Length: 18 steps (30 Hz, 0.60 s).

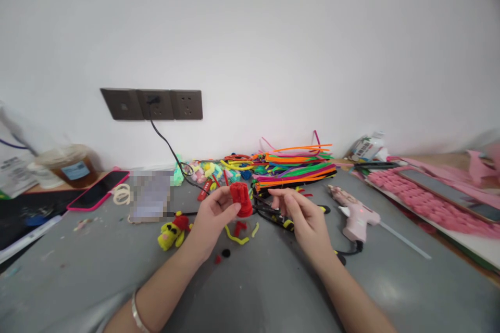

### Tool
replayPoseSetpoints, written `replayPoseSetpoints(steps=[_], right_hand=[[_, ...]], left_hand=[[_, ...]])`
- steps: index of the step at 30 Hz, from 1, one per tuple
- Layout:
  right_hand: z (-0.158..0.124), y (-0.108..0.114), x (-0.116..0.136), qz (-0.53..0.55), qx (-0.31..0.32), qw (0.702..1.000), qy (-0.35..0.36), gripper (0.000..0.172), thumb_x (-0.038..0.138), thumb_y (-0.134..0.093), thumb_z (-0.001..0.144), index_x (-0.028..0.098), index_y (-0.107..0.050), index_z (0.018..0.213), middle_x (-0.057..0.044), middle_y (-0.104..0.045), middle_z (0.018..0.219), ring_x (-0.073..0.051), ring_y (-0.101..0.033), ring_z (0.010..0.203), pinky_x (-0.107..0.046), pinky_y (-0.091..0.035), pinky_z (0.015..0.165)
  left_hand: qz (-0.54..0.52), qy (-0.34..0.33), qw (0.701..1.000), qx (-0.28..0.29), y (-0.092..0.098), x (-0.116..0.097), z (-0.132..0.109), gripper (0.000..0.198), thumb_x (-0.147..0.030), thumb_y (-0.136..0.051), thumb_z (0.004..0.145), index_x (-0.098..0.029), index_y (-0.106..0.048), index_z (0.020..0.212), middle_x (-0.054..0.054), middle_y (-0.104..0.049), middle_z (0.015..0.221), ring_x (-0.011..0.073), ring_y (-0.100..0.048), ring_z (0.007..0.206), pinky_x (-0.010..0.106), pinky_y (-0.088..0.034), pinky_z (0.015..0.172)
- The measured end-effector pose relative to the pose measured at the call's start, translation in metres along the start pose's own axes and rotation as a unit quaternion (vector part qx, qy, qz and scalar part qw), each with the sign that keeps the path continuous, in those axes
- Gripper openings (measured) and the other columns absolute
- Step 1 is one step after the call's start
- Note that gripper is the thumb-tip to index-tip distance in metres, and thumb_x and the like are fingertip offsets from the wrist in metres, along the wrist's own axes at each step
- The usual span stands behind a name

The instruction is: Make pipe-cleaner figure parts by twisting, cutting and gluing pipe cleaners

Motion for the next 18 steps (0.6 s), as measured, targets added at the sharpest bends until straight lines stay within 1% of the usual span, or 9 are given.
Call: replayPoseSetpoints(steps=[3, 5, 8, 10, 12, 13, 15, 18], right_hand=[[-0.005, -0.006, 0.001, 0.0, 0.024, 1.0, -0.01, 0.031, 0.042, -0.051, 0.096, 0.019, -0.071, 0.1, -0.004, -0.066, 0.075, -0.016, -0.058, 0.064, -0.026, -0.046, 0.057], [-0.006, -0.004, 0.0, -0.03, 0.016, 0.999, -0.009, 0.027, 0.04, -0.052, 0.095, 0.02, -0.07, 0.101, -0.005, -0.068, 0.078, -0.017, -0.061, 0.067, -0.027, -0.047, 0.06], [-0.008, 0.011, -0.003, -0.12, -0.024, 0.993, -0.002, 0.024, 0.037, -0.051, 0.095, 0.02, -0.068, 0.1, -0.004, -0.067, 0.075, -0.018, -0.06, 0.065, -0.028, -0.047, 0.06], [-0.012, 0.026, -0.006, -0.19, -0.033, 0.981, 0.005, 0.022, 0.035, -0.05, 0.095, 0.02, -0.067, 0.096, -0.004, -0.065, 0.075, -0.018, -0.057, 0.063, -0.03, -0.046, 0.06], [-0.02, 0.039, -0.012, -0.248, -0.006, 0.969, 0.005, 0.021, 0.035, -0.051, 0.095, 0.021, -0.065, 0.089, -0.005, -0.065, 0.076, -0.019, -0.056, 0.064, -0.032, -0.046, 0.063], [-0.024, 0.045, -0.016, -0.268, 0.014, 0.963, 0.0, 0.02, 0.035, -0.052, 0.094, 0.021, -0.064, 0.086, -0.005, -0.065, 0.078, -0.019, -0.056, 0.066, -0.033, -0.046, 0.065], [-0.033, 0.054, -0.025, -0.292, 0.045, 0.955, -0.017, 0.016, 0.037, -0.058, 0.09, 0.021, -0.063, 0.088, -0.006, -0.066, 0.083, -0.022, -0.059, 0.07, -0.035, -0.048, 0.068], [-0.043, 0.061, -0.035, -0.298, 0.092, 0.949, -0.046, 0.016, 0.036, -0.061, 0.087, 0.021, -0.065, 0.091, -0.009, -0.066, 0.09, -0.026, -0.064, 0.08, -0.039, -0.05, 0.074]], left_hand=[[0.005, 0.01, 1.0, 0.005, -0.001, 0.0, -0.001, 0.039, -0.033, -0.087, 0.063, -0.017, -0.072, 0.095, 0.005, -0.072, 0.097, 0.0173, -0.068, 0.085, 0.024, -0.055, 0.071], [0.001, 0.024, 1.0, 0.012, -0.003, 0.0, -0.003, 0.042, -0.033, -0.087, 0.064, -0.018, -0.071, 0.1, 0.005, -0.071, 0.098, 0.0176, -0.068, 0.084, 0.025, -0.055, 0.07], [-0.016, 0.057, 0.998, 0.036, -0.006, -0.001, -0.006, 0.051, -0.033, -0.085, 0.065, -0.023, -0.067, 0.112, 0.004, -0.068, 0.101, 0.0192, -0.07, 0.082, 0.03, -0.057, 0.072], [-0.025, 0.072, 0.995, 0.058, -0.009, -0.002, -0.008, 0.06, -0.034, -0.083, 0.068, -0.029, -0.061, 0.123, 0.002, -0.067, 0.098, 0.0202, -0.07, 0.082, 0.033, -0.057, 0.073], [-0.022, 0.077, 0.993, 0.082, -0.01, -0.003, -0.01, 0.063, -0.035, -0.081, 0.072, -0.034, -0.055, 0.13, 0.002, -0.067, 0.097, 0.02, -0.07, 0.081, 0.034, -0.057, 0.074], [-0.012, 0.073, 0.993, 0.092, -0.01, -0.003, -0.011, 0.061, -0.035, -0.08, 0.074, -0.034, -0.056, 0.13, 0.002, -0.067, 0.098, 0.0193, -0.069, 0.082, 0.033, -0.056, 0.076], [0.021, 0.056, 0.993, 0.105, -0.01, -0.003, -0.011, 0.051, -0.034, -0.077, 0.076, -0.029, -0.061, 0.124, 0.003, -0.068, 0.097, 0.0174, -0.067, 0.083, 0.029, -0.053, 0.076], [0.058, 0.033, 0.991, 0.116, -0.01, -0.002, -0.01, 0.038, -0.032, -0.077, 0.077, -0.024, -0.065, 0.112, 0.002, -0.068, 0.088, 0.0148, -0.064, 0.08, 0.024, -0.05, 0.072]])
Point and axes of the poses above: each hand's wrist, its own z-axis towards the middle knuckle, its own y-axis out of the back of the hand, x = y × z, the point moved 2 cm from there along z, towards the middle knuckle
